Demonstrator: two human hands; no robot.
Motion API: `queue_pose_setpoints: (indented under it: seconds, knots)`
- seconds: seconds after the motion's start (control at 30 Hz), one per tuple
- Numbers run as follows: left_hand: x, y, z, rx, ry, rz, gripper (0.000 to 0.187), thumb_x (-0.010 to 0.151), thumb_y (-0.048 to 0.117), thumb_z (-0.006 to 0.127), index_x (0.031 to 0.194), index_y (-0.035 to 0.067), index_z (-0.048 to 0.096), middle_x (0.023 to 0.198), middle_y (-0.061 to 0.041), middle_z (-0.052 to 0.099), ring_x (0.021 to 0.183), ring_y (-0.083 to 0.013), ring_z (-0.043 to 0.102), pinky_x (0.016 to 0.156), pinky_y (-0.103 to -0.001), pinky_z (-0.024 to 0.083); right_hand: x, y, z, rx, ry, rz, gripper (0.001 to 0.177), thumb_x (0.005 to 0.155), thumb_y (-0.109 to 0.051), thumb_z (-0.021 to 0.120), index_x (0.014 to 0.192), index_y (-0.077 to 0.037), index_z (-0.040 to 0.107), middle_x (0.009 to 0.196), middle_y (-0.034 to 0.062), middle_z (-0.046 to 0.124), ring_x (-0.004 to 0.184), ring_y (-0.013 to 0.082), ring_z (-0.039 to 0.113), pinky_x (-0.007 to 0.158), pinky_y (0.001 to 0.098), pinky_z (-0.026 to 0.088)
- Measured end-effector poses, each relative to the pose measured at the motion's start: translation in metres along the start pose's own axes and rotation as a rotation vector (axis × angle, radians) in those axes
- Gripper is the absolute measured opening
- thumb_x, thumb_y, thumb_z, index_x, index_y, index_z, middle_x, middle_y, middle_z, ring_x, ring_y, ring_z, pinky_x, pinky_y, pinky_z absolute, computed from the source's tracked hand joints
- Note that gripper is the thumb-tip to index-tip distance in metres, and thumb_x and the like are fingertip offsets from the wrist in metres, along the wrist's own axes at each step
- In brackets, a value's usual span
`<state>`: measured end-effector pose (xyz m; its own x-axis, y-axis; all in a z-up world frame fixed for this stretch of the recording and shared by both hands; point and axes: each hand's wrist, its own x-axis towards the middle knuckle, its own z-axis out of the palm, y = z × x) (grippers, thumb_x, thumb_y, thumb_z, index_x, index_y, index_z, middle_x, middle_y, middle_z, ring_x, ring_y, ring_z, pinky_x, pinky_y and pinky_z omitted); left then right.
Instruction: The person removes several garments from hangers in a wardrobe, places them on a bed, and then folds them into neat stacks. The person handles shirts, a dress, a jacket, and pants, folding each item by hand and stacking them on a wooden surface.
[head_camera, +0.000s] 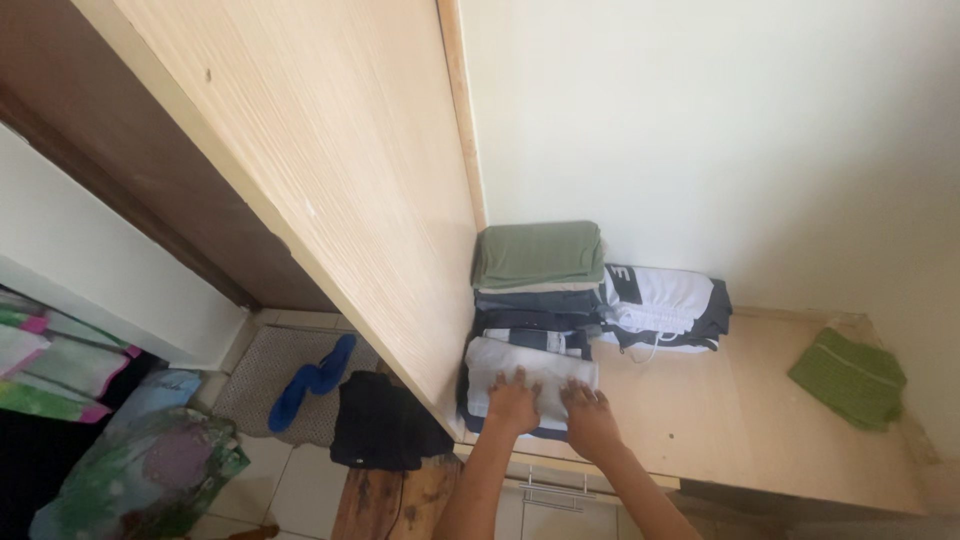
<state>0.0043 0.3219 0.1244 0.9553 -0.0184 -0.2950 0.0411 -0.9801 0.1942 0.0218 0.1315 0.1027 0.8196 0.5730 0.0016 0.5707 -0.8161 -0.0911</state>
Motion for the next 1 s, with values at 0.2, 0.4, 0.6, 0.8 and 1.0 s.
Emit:
queue_pose_setpoints:
  seconds: [0.2, 0.4, 0.6, 0.8, 1.0]
  knots:
    - [-0.002, 0.001, -0.011, -0.005, -0.060, 0.022, 0.073, 0.087, 0.036, 0.068, 0.156, 0.032, 0.043, 0.170, -0.015, 0.019, 0.149, -0.0566, 0.022, 0.117, -0.066, 0.029, -0.002, -0.013, -0.008, 0.056, -0.068, 0.073, 0.067, 0.087, -0.022, 0.068, 0.147, -0.008, 0.042, 0.161, 0.0156, 0.030, 0.147, 0.0342, 0.032, 0.119, 0.0499, 0.028]
    - [-0.008, -0.003, -0.015, 0.011, -0.136, 0.073, 0.083, 0.085, 0.040, 0.073, 0.159, 0.031, 0.037, 0.171, -0.017, 0.015, 0.150, -0.0561, 0.019, 0.117, -0.064, 0.031, -0.009, -0.027, -0.009, 0.092, -0.020, 0.177, 0.066, 0.087, -0.024, 0.070, 0.146, -0.009, 0.044, 0.161, 0.0128, 0.032, 0.150, 0.0310, 0.030, 0.120, 0.0507, 0.026]
    - [0.000, -0.026, -0.008, 0.120, -0.147, 0.306, 0.086, 0.088, 0.047, 0.071, 0.161, 0.023, 0.034, 0.167, -0.027, 0.019, 0.155, -0.0482, 0.014, 0.122, -0.063, 0.020, -0.008, -0.046, -0.005, 0.095, -0.033, 0.318, 0.074, 0.086, -0.023, 0.070, 0.152, -0.012, 0.037, 0.163, 0.0105, 0.024, 0.150, 0.0318, 0.023, 0.120, 0.0560, 0.021]
    - [0.024, -0.033, -0.024, 0.191, -0.247, 0.422, 0.085, 0.089, 0.050, 0.065, 0.161, 0.021, 0.031, 0.166, -0.030, 0.018, 0.157, -0.0412, 0.011, 0.123, -0.058, 0.017, -0.001, -0.067, 0.009, 0.111, 0.103, 0.495, 0.072, 0.085, -0.012, 0.064, 0.152, -0.014, 0.039, 0.164, 0.0092, 0.025, 0.152, 0.0313, 0.023, 0.118, 0.0564, 0.022]
    - [-0.008, -0.028, -0.066, 0.324, -0.244, 0.429, 0.099, 0.088, 0.066, 0.060, 0.168, 0.029, 0.015, 0.166, -0.035, 0.015, 0.149, -0.0463, 0.032, 0.122, -0.056, 0.029, -0.014, -0.102, 0.039, 0.890, 1.001, 0.947, 0.073, 0.086, -0.018, 0.063, 0.154, -0.007, 0.040, 0.162, 0.0198, 0.030, 0.144, 0.0386, 0.037, 0.115, 0.0511, 0.036]
